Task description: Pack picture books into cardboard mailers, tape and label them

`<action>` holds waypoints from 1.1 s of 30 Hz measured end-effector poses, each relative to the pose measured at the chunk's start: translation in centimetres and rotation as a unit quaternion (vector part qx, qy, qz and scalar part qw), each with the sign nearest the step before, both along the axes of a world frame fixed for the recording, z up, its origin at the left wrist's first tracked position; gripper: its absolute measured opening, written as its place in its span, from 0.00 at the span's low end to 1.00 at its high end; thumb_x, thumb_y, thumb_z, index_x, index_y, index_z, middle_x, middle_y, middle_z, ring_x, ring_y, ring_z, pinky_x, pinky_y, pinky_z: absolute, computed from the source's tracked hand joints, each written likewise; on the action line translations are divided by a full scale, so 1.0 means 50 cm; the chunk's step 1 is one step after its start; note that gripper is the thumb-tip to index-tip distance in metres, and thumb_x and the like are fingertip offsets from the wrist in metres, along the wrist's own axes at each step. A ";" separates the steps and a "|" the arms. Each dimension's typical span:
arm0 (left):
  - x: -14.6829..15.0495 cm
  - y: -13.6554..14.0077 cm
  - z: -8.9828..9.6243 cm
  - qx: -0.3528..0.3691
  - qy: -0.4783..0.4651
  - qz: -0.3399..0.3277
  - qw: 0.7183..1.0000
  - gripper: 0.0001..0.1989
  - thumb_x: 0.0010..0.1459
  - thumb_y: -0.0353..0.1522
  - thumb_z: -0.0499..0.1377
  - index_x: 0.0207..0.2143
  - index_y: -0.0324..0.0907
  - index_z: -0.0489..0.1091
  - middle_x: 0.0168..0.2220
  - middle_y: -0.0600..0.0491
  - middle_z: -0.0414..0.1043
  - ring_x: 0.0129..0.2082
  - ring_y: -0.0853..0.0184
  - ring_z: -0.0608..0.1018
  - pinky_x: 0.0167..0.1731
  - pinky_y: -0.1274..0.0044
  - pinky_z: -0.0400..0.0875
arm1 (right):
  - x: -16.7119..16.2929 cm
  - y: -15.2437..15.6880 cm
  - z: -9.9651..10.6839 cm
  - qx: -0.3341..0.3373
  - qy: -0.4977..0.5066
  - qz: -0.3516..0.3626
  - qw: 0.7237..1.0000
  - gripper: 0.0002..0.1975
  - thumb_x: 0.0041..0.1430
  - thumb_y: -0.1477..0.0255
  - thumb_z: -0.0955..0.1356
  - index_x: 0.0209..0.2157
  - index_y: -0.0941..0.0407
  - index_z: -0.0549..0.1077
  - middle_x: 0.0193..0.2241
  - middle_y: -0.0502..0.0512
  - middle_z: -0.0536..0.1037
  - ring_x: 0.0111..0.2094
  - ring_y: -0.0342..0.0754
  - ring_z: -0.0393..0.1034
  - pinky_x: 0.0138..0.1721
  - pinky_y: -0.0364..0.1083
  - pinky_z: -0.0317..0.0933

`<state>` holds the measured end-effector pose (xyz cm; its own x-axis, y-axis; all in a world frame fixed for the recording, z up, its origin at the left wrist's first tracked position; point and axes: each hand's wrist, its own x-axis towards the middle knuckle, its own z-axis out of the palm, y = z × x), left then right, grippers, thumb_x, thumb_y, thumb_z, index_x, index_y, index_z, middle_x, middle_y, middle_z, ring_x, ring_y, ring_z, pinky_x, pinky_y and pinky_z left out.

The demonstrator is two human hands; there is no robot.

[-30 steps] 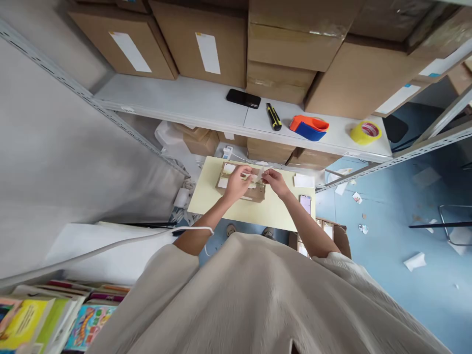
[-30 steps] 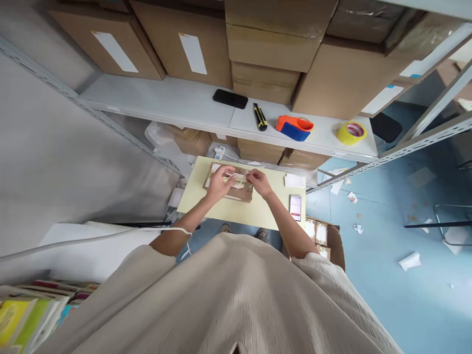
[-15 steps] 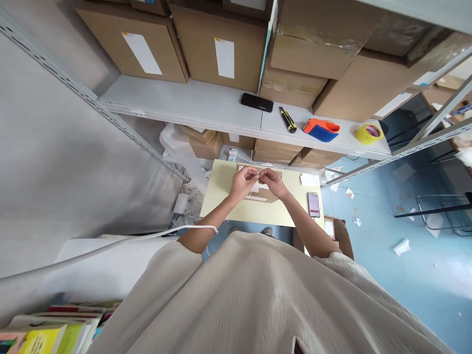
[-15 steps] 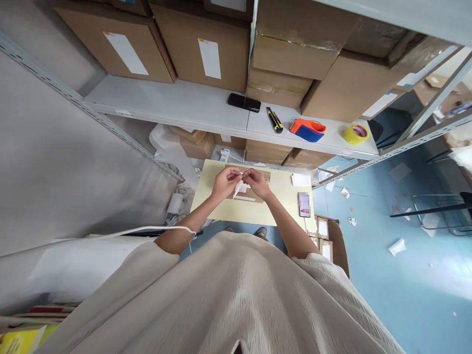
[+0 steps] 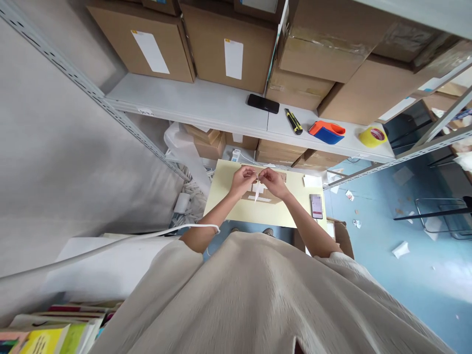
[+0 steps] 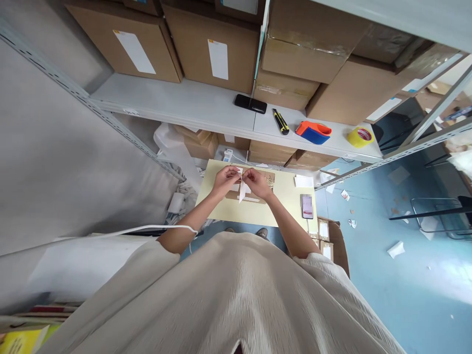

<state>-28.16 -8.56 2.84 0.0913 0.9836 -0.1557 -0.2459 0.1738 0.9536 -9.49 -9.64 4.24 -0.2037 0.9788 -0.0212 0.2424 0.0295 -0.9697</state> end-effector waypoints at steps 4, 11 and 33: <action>-0.009 -0.003 0.004 -0.012 -0.006 0.005 1.000 0.22 0.48 0.41 0.81 0.39 0.44 0.76 0.33 0.56 0.80 0.33 0.66 0.83 0.36 0.72 0.84 | -0.010 0.000 0.002 0.007 -0.014 0.007 1.000 0.17 0.65 0.52 0.75 0.38 0.50 0.75 0.35 0.51 0.79 0.36 0.49 0.72 0.40 0.50 0.69; -0.026 -0.006 0.002 -0.008 -0.023 -0.002 1.000 0.20 0.49 0.40 0.80 0.39 0.44 0.77 0.34 0.54 0.82 0.35 0.65 0.83 0.41 0.70 0.82 | -0.024 0.002 -0.003 0.010 0.006 0.008 1.000 0.16 0.64 0.53 0.75 0.39 0.50 0.74 0.35 0.51 0.79 0.37 0.50 0.73 0.43 0.52 0.70; -0.042 -0.008 -0.007 0.059 0.004 0.024 0.998 0.17 0.51 0.40 0.77 0.36 0.46 0.74 0.33 0.54 0.80 0.36 0.64 0.81 0.43 0.72 0.74 | -0.052 -0.008 0.015 0.017 -0.005 -0.005 1.000 0.20 0.60 0.49 0.78 0.38 0.50 0.78 0.38 0.55 0.84 0.38 0.53 0.78 0.47 0.55 0.75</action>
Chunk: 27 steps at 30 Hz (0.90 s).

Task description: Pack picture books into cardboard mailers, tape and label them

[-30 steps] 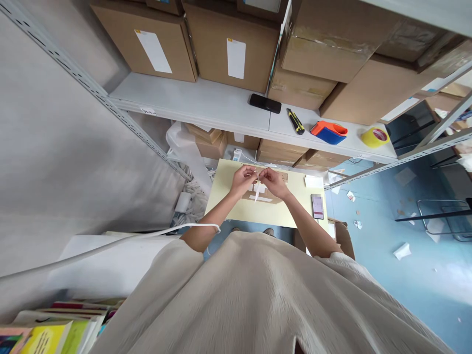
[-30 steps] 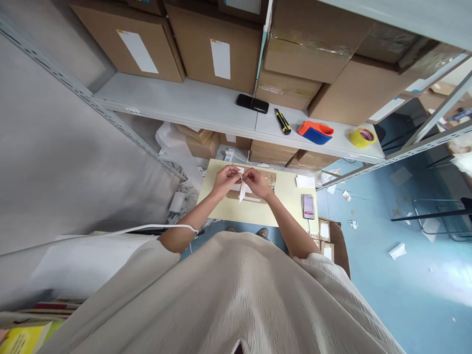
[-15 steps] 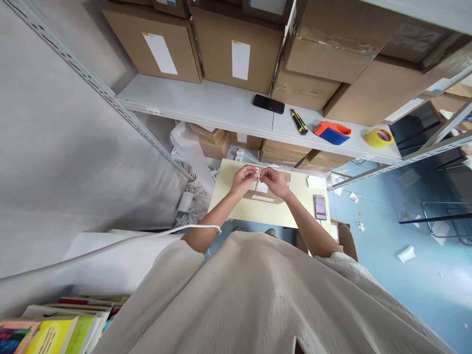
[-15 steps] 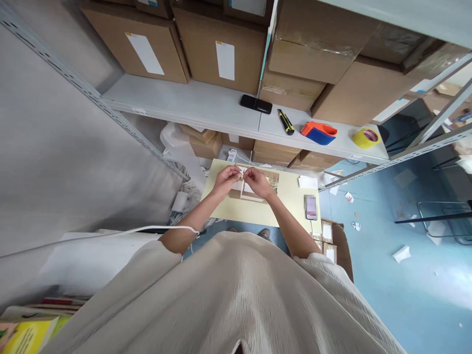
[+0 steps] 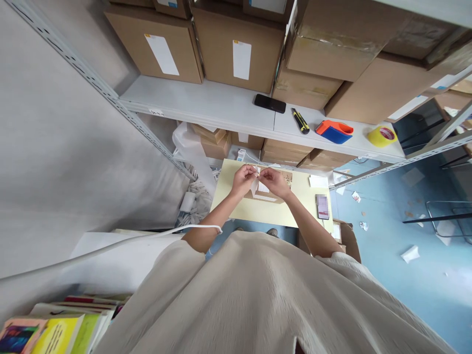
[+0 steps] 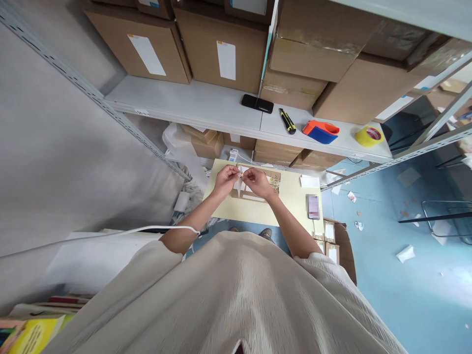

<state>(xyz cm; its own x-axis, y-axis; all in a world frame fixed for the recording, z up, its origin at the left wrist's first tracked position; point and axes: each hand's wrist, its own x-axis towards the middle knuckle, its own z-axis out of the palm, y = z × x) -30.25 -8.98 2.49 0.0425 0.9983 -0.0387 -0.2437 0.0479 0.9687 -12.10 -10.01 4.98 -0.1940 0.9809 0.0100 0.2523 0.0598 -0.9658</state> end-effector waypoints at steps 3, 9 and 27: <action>0.001 -0.001 0.005 -0.015 0.019 0.009 1.000 0.16 0.51 0.38 0.76 0.36 0.47 0.73 0.33 0.55 0.79 0.37 0.63 0.81 0.43 0.71 0.74 | -0.002 -0.002 0.003 -0.002 -0.009 -0.001 1.000 0.19 0.60 0.49 0.78 0.38 0.50 0.78 0.38 0.55 0.85 0.39 0.53 0.80 0.48 0.55 0.77; -0.002 0.001 0.003 -0.047 0.002 0.009 0.999 0.16 0.50 0.37 0.77 0.34 0.46 0.74 0.32 0.55 0.80 0.37 0.63 0.82 0.46 0.70 0.77 | -0.004 -0.002 0.004 -0.004 -0.024 -0.002 1.000 0.20 0.58 0.49 0.79 0.37 0.50 0.80 0.37 0.55 0.85 0.38 0.54 0.80 0.45 0.54 0.77; -0.021 0.007 -0.005 -0.088 0.003 0.025 0.996 0.17 0.45 0.30 0.75 0.34 0.46 0.72 0.31 0.56 0.80 0.37 0.62 0.84 0.47 0.68 0.79 | -0.014 0.000 -0.001 -0.005 -0.020 0.007 1.000 0.20 0.59 0.47 0.78 0.39 0.50 0.82 0.39 0.55 0.87 0.39 0.54 0.81 0.48 0.55 0.77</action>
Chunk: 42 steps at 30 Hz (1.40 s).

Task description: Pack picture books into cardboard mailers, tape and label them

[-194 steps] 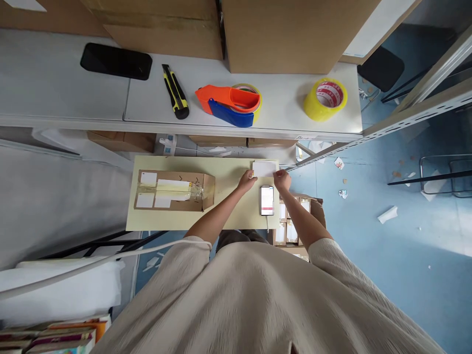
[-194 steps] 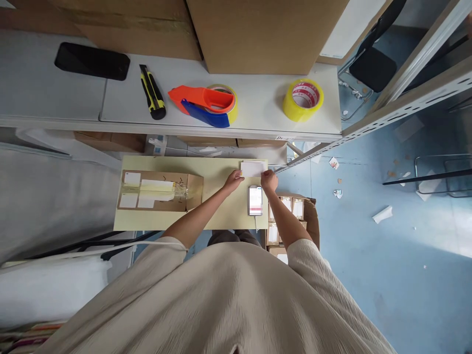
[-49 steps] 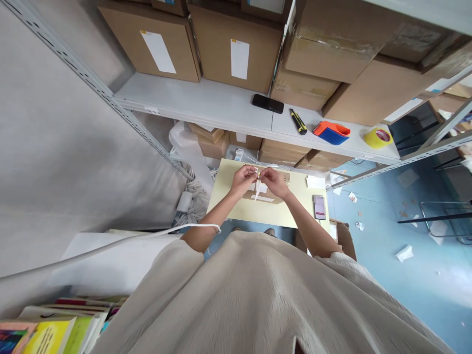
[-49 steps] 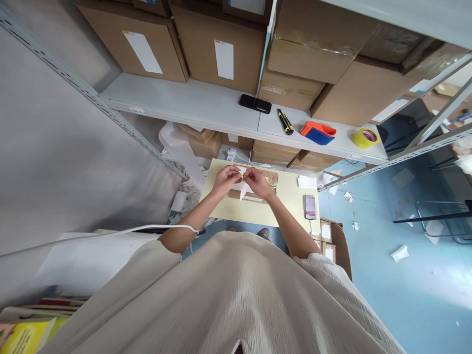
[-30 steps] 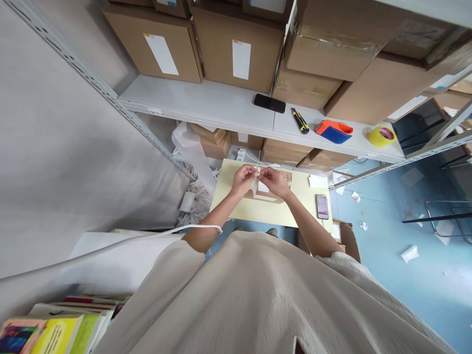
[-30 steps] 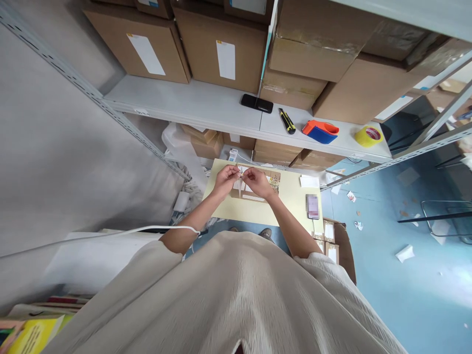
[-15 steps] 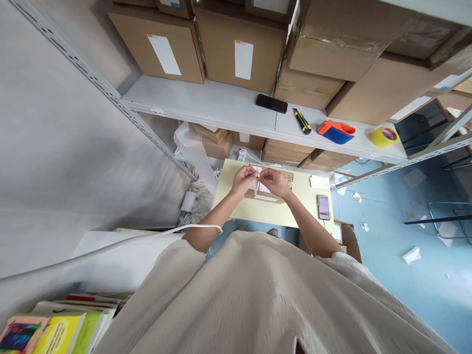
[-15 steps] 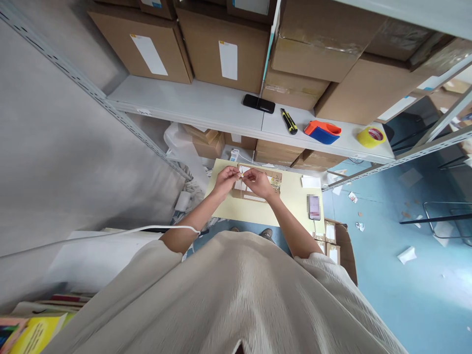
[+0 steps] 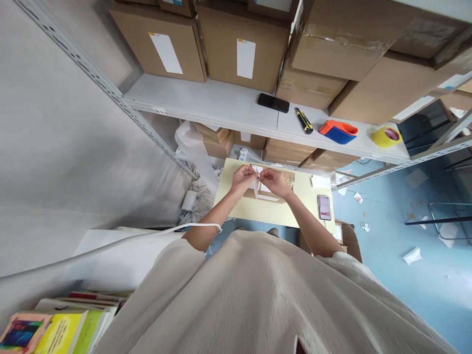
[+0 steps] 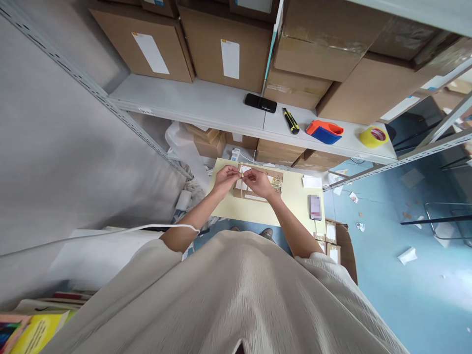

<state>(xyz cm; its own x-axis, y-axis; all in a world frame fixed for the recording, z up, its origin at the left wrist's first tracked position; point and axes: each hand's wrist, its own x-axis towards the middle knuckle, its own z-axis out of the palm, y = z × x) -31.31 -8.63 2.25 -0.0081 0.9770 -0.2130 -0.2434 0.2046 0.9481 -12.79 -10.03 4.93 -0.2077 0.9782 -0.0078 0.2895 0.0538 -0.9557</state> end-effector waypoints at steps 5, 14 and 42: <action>0.006 -0.006 0.008 0.030 0.005 -0.003 1.000 0.20 0.46 0.30 0.76 0.35 0.47 0.68 0.31 0.57 0.79 0.36 0.63 0.84 0.46 0.68 0.79 | -0.001 0.002 0.001 -0.015 0.000 -0.011 1.000 0.22 0.60 0.44 0.77 0.37 0.50 0.81 0.37 0.55 0.86 0.38 0.54 0.81 0.48 0.55 0.77; 0.008 0.002 -0.006 0.029 0.008 0.009 1.000 0.20 0.45 0.26 0.71 0.36 0.49 0.64 0.29 0.60 0.78 0.33 0.66 0.81 0.42 0.72 0.76 | 0.000 0.010 -0.015 -0.048 0.021 -0.053 0.997 0.14 0.60 0.54 0.75 0.32 0.50 0.78 0.31 0.52 0.84 0.37 0.53 0.82 0.48 0.55 0.78; -0.413 -0.067 -0.097 -0.074 0.074 0.409 0.906 0.20 0.52 0.22 0.70 0.39 0.48 0.64 0.29 0.63 0.70 0.32 0.71 0.78 0.33 0.80 0.70 | -0.116 0.094 -0.129 -0.111 0.106 -0.183 0.971 0.19 0.58 0.51 0.73 0.31 0.48 0.65 0.26 0.50 0.76 0.32 0.51 0.73 0.38 0.52 0.74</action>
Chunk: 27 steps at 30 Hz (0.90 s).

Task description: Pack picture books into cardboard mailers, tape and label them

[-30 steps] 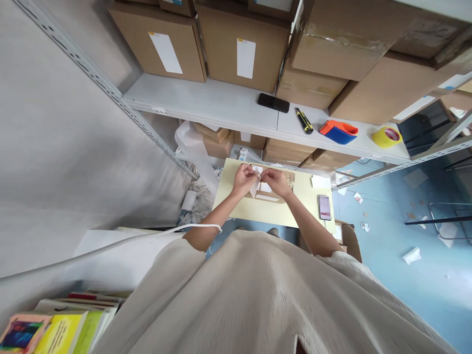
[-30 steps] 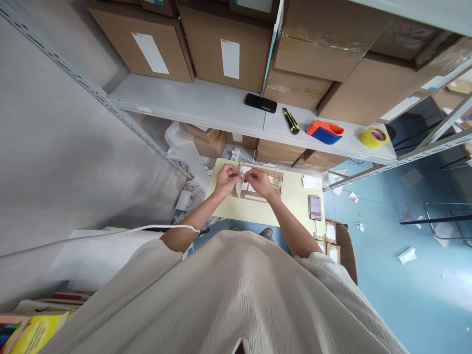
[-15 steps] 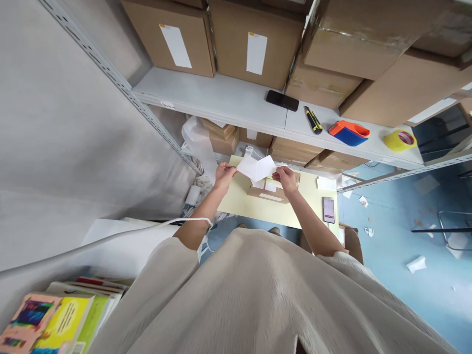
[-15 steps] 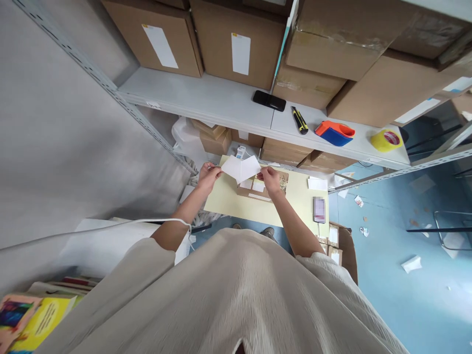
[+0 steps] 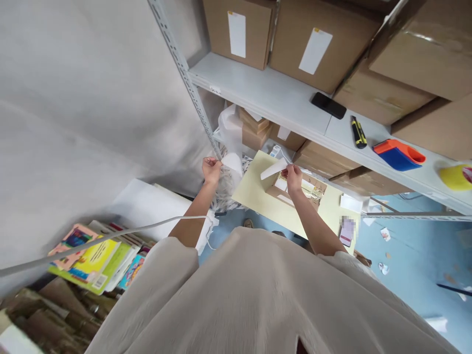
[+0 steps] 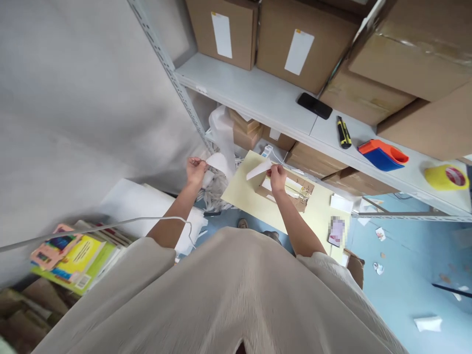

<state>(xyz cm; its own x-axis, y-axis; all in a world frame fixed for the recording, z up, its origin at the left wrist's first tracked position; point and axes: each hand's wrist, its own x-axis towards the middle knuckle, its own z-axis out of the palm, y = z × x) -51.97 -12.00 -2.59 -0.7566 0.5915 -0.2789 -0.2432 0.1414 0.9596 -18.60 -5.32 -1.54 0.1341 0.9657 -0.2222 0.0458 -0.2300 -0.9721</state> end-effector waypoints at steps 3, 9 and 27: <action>-0.040 -0.029 -0.010 -0.003 -0.002 -0.007 1.000 0.19 0.55 0.23 0.71 0.40 0.48 0.66 0.30 0.61 0.75 0.35 0.67 0.82 0.37 0.77 0.75 | -0.042 0.002 -0.006 -0.007 0.005 0.022 1.000 0.18 0.59 0.52 0.73 0.31 0.48 0.67 0.26 0.48 0.76 0.32 0.49 0.74 0.38 0.49 0.74; -0.089 -0.048 -0.039 0.003 0.014 -0.020 1.000 0.11 0.61 0.25 0.70 0.43 0.44 0.74 0.42 0.51 0.84 0.44 0.64 0.86 0.49 0.72 0.81 | -0.098 -0.003 -0.003 -0.014 0.019 0.068 0.997 0.15 0.59 0.54 0.73 0.32 0.49 0.71 0.26 0.47 0.78 0.32 0.48 0.76 0.39 0.48 0.74; -0.072 -0.026 -0.062 0.021 0.033 -0.079 0.996 0.12 0.60 0.31 0.71 0.46 0.44 0.80 0.51 0.46 0.84 0.55 0.56 0.85 0.65 0.60 0.79 | -0.095 -0.015 0.015 -0.006 -0.032 0.150 0.988 0.22 0.62 0.45 0.74 0.34 0.49 0.71 0.28 0.49 0.78 0.35 0.51 0.78 0.47 0.54 0.76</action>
